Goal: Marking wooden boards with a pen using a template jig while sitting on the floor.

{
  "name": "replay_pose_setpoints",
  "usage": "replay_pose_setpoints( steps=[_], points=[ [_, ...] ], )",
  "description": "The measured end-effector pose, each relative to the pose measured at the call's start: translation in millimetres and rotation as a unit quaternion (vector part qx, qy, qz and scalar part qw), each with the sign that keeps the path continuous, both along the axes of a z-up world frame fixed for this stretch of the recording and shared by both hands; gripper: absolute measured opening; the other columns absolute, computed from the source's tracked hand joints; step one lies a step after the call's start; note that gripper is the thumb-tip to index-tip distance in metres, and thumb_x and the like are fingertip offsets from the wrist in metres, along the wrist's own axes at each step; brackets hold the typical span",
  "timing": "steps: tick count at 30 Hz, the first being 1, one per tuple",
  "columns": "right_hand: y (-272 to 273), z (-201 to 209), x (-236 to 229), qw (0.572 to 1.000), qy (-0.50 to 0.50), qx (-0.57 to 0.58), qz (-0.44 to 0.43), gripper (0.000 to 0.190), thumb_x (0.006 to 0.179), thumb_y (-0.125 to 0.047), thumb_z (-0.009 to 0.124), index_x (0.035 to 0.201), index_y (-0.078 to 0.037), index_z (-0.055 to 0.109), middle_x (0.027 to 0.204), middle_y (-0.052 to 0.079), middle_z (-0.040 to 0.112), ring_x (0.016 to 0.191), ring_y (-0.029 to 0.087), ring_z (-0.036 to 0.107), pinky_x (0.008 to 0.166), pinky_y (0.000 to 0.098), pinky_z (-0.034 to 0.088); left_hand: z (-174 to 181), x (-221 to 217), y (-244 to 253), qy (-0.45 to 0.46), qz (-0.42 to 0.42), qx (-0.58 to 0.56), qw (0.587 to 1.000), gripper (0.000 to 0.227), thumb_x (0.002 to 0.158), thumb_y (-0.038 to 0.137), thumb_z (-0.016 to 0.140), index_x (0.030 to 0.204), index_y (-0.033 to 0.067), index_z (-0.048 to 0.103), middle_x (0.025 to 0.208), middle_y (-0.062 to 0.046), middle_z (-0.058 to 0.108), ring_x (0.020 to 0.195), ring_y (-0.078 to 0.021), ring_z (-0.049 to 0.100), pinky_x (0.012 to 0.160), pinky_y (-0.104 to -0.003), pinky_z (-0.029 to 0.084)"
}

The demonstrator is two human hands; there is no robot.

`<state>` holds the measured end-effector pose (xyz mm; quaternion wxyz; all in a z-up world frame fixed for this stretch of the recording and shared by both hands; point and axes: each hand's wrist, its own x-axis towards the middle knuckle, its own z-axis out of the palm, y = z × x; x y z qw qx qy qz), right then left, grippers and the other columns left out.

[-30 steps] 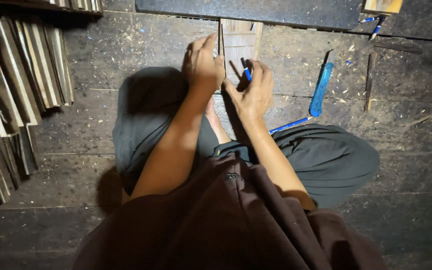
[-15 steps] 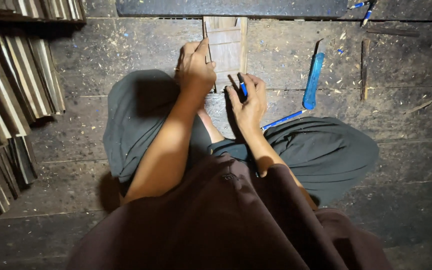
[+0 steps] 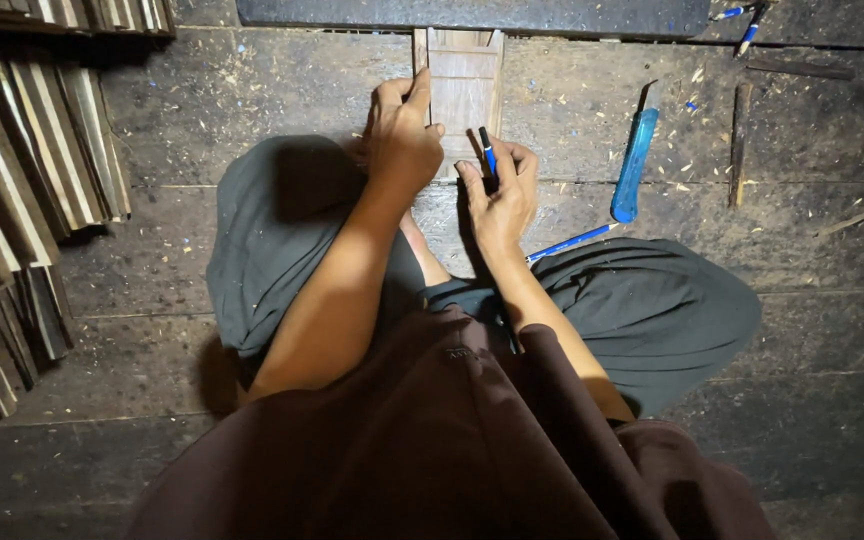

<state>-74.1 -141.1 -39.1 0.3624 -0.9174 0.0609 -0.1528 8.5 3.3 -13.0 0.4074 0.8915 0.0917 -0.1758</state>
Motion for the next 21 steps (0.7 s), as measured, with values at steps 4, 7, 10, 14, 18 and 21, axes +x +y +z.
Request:
replay_pose_setpoints(
  steps=[4, 7, 10, 14, 18, 21],
  points=[
    [-1, 5, 0, 1.000, 0.017, 0.013, 0.004, 0.042, 0.098, -0.044, 0.072, 0.130, -0.018, 0.067, 0.117, 0.007, 0.056, 0.105, 0.023, 0.062, 0.078, 0.0381, 0.057, 29, 3, -1, 0.049, 0.028, -0.025, 0.998, 0.065, 0.093, 0.001, 0.055, 0.155, 0.0145, 0.040, 0.140, -0.009, 0.043, 0.109, -0.0280, 0.055, 0.081, -0.037, 0.054],
    [-7, 2, 1, 0.999, 0.029, 0.023, 0.015, 0.046, 0.096, -0.047, 0.072, 0.132, -0.018, 0.066, 0.115, 0.006, 0.055, 0.104, 0.022, 0.061, 0.078, 0.0369, 0.056, 18, 8, 2, 0.056, 0.064, 0.006, 0.996, 0.068, 0.092, -0.003, 0.049, 0.155, 0.0201, 0.039, 0.141, -0.008, 0.049, 0.097, -0.0215, 0.059, 0.069, -0.032, 0.057],
    [-13, 0, 1, 0.998, 0.047, 0.038, 0.036, 0.054, 0.094, -0.048, 0.076, 0.137, -0.019, 0.063, 0.112, 0.005, 0.053, 0.105, 0.021, 0.057, 0.081, 0.0344, 0.054, -7, 11, 8, 0.010, 0.097, 0.053, 0.994, 0.064, 0.091, 0.000, 0.053, 0.150, 0.0239, 0.046, 0.138, -0.006, 0.058, 0.101, -0.0238, 0.063, 0.078, -0.040, 0.056],
    [-16, 2, 0, 0.995, 0.063, 0.050, 0.053, 0.059, 0.091, -0.047, 0.080, 0.139, -0.019, 0.061, 0.113, 0.006, 0.050, 0.109, 0.021, 0.055, 0.086, 0.0334, 0.054, -20, 9, 14, -0.042, 0.122, -0.007, 0.992, 0.053, 0.089, 0.000, 0.053, 0.138, 0.0209, 0.062, 0.131, -0.006, 0.062, 0.104, -0.0294, 0.068, 0.085, -0.045, 0.056],
    [-18, -3, 0, 0.996, 0.055, 0.051, 0.054, 0.053, 0.094, -0.042, 0.078, 0.137, -0.016, 0.063, 0.116, 0.008, 0.053, 0.112, 0.023, 0.056, 0.088, 0.0363, 0.055, -1, 9, 8, 0.036, 0.078, 0.042, 0.995, 0.058, 0.089, 0.008, 0.069, 0.142, 0.0293, 0.059, 0.120, -0.002, 0.063, 0.074, -0.0112, 0.056, 0.052, -0.021, 0.048],
    [-16, 5, 1, 0.996, 0.059, 0.047, 0.047, 0.054, 0.092, -0.043, 0.080, 0.136, -0.017, 0.064, 0.117, 0.007, 0.053, 0.112, 0.022, 0.058, 0.088, 0.0354, 0.054, 2, 8, 6, 0.034, 0.048, 0.029, 0.998, 0.060, 0.086, 0.014, 0.074, 0.143, 0.0249, 0.059, 0.132, -0.008, 0.060, 0.110, -0.0332, 0.064, 0.091, -0.050, 0.054]
  ],
)
